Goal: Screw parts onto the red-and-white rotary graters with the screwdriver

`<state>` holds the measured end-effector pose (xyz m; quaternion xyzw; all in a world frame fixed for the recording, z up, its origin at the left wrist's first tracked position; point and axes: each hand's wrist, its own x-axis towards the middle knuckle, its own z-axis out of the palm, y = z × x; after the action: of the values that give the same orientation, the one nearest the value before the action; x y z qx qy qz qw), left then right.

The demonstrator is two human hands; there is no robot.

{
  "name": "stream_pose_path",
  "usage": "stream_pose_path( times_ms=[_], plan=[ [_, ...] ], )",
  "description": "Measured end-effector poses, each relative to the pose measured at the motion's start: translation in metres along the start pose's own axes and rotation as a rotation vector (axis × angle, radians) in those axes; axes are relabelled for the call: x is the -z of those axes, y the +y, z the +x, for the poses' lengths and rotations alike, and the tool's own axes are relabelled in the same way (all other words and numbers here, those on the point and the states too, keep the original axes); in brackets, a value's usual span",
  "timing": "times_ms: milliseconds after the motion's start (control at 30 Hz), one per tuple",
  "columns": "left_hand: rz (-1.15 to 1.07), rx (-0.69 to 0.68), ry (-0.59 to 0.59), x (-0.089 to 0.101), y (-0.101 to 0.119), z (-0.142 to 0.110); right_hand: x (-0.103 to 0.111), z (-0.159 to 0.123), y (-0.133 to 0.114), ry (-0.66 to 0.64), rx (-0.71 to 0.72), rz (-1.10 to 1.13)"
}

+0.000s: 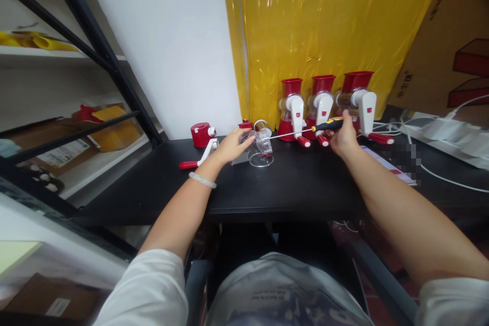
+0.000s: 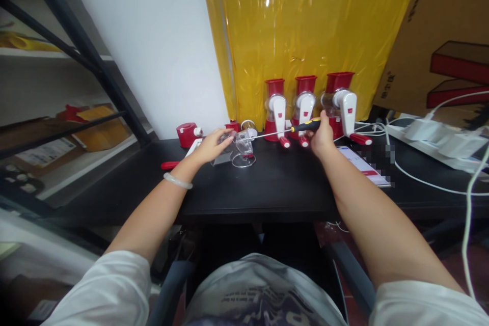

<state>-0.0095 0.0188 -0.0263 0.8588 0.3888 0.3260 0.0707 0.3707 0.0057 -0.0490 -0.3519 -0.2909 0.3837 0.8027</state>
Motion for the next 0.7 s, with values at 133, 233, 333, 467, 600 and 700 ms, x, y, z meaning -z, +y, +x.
stream_pose_path(
  times_ms=[133, 233, 333, 467, 600, 700],
  plan=[
    [0.005, 0.004, 0.001, 0.0, 0.0008, 0.0, -0.0016, 0.0011, 0.0024, 0.046, -0.013, -0.008],
    [0.012, 0.002, 0.001, 0.0002, 0.0017, -0.0004, -0.0051, 0.0002, 0.0016, 0.077, -0.005, -0.008],
    [0.007, 0.005, 0.004, 0.0001, 0.0022, -0.0007, -0.008, -0.0022, -0.0003, 0.11, -0.026, 0.001],
    [0.003, 0.004, 0.006, -0.0001, 0.0017, -0.0006, -0.0084, -0.0047, -0.002, 0.133, -0.058, -0.028],
    [0.006, 0.005, 0.007, -0.0002, 0.0015, -0.0007, -0.0061, -0.0049, -0.0022, 0.115, -0.006, -0.069],
    [-0.005, 0.004, 0.009, -0.0001, 0.0021, -0.0009, -0.0064, -0.0051, -0.0022, 0.104, 0.019, -0.078]
  ],
)
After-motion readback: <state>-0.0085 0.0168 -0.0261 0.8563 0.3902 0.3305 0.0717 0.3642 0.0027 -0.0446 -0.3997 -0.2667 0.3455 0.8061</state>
